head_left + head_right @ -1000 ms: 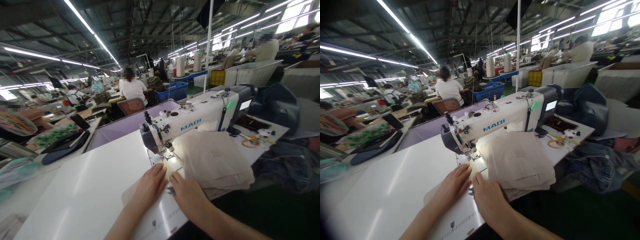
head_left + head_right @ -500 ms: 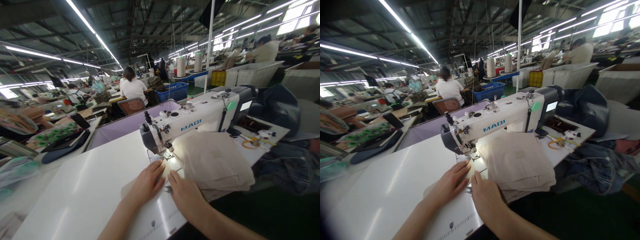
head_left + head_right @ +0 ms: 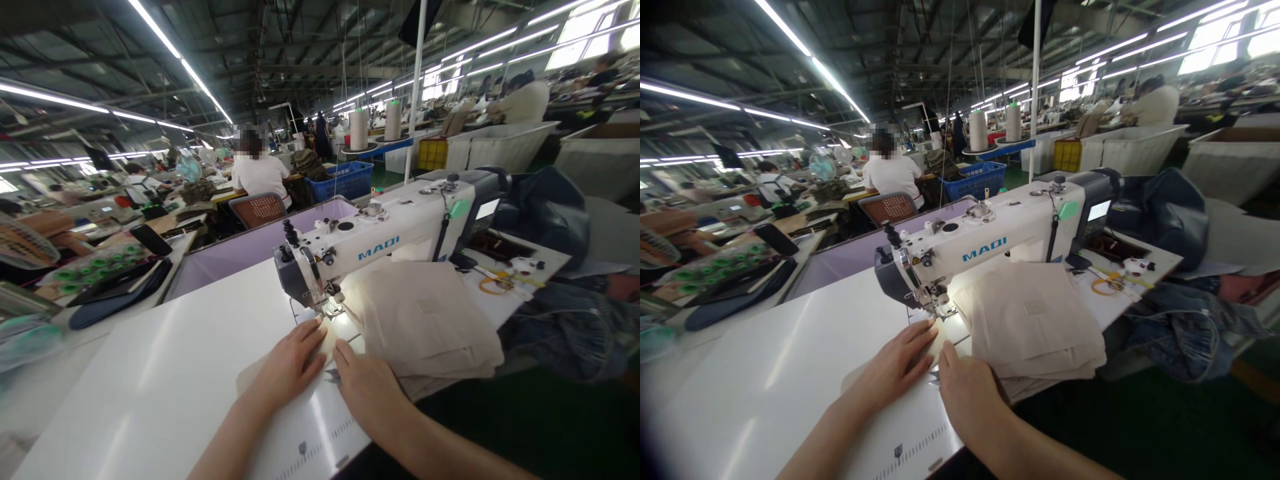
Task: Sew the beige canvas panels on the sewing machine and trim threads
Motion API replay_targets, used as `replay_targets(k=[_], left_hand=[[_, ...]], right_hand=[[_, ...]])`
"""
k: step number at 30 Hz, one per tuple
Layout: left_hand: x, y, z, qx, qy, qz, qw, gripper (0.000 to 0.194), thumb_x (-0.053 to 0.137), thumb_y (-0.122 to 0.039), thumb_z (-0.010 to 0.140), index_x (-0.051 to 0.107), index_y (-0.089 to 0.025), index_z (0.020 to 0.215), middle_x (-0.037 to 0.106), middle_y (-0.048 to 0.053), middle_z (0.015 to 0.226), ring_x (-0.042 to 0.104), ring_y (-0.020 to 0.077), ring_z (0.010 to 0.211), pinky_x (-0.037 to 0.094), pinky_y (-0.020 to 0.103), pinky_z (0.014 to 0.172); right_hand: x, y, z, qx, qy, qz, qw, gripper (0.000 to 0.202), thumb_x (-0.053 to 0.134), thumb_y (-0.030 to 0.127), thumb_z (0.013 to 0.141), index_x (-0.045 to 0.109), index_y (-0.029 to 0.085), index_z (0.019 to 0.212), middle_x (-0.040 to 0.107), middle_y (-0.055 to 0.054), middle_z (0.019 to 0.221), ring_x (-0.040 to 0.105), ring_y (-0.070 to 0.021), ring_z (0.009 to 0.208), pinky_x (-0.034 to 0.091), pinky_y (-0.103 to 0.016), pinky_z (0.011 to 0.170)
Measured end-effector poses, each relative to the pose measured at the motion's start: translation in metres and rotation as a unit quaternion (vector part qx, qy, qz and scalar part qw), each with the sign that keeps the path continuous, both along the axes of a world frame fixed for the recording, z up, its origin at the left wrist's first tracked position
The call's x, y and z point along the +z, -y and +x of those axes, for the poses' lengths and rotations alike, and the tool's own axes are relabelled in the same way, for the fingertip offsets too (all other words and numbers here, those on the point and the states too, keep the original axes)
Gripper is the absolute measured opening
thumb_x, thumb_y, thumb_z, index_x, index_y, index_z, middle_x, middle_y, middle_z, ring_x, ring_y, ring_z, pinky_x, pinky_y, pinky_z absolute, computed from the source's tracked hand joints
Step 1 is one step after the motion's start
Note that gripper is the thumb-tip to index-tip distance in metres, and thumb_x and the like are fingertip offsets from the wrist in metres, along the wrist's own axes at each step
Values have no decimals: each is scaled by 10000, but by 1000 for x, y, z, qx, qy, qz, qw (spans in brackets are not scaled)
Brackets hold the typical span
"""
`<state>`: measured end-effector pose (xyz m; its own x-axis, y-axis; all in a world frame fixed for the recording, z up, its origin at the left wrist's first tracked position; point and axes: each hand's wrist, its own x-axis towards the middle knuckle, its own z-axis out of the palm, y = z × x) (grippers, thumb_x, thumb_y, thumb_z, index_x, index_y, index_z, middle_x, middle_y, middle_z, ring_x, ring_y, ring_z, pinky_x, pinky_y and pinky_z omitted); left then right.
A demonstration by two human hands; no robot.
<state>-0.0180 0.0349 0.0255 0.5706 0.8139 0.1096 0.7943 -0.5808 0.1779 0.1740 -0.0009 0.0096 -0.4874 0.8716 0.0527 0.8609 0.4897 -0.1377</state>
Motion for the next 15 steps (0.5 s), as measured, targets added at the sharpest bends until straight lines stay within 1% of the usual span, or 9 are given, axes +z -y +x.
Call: replay_targets(k=[4, 8, 12, 15], left_hand=[[4, -4, -1, -2, 6, 2, 1000, 403, 518, -289, 962, 596, -190, 1345, 562, 134, 1447, 566, 288, 1304, 496, 449, 1095], [7, -2, 4, -4, 10, 13, 1000, 386, 520, -266, 956, 607, -179, 1322, 586, 140, 1412, 595, 288, 1266, 517, 446, 1074], [5, 12, 14, -2, 15, 28, 999, 312, 447, -235, 1002, 658, -193, 1228, 654, 123, 1303, 651, 262, 1177, 555, 430, 1026], [4, 25, 16, -22, 23, 21, 999, 323, 433, -234, 1013, 661, -212, 1241, 665, 103, 1306, 656, 250, 1178, 558, 408, 1028]], right_hand=[[-3, -4, -1, -2, -14, 10, 1000, 314, 521, 26, 893, 656, 144, 1150, 681, -94, 1086, 712, -201, 672, 568, -293, 520], [-5, -7, -1, 9, -26, 18, 999, 299, 527, 26, 884, 659, 133, 1130, 679, -102, 1062, 714, -212, 705, 569, -300, 538], [-9, -5, 1, 25, -24, 31, 999, 425, 510, -19, 844, 630, 104, 1233, 679, -143, 1117, 705, -209, 696, 556, -299, 526], [-12, -2, 3, 41, -13, 38, 998, 504, 468, -43, 831, 612, 105, 1291, 657, -179, 1234, 706, -199, 704, 552, -289, 530]])
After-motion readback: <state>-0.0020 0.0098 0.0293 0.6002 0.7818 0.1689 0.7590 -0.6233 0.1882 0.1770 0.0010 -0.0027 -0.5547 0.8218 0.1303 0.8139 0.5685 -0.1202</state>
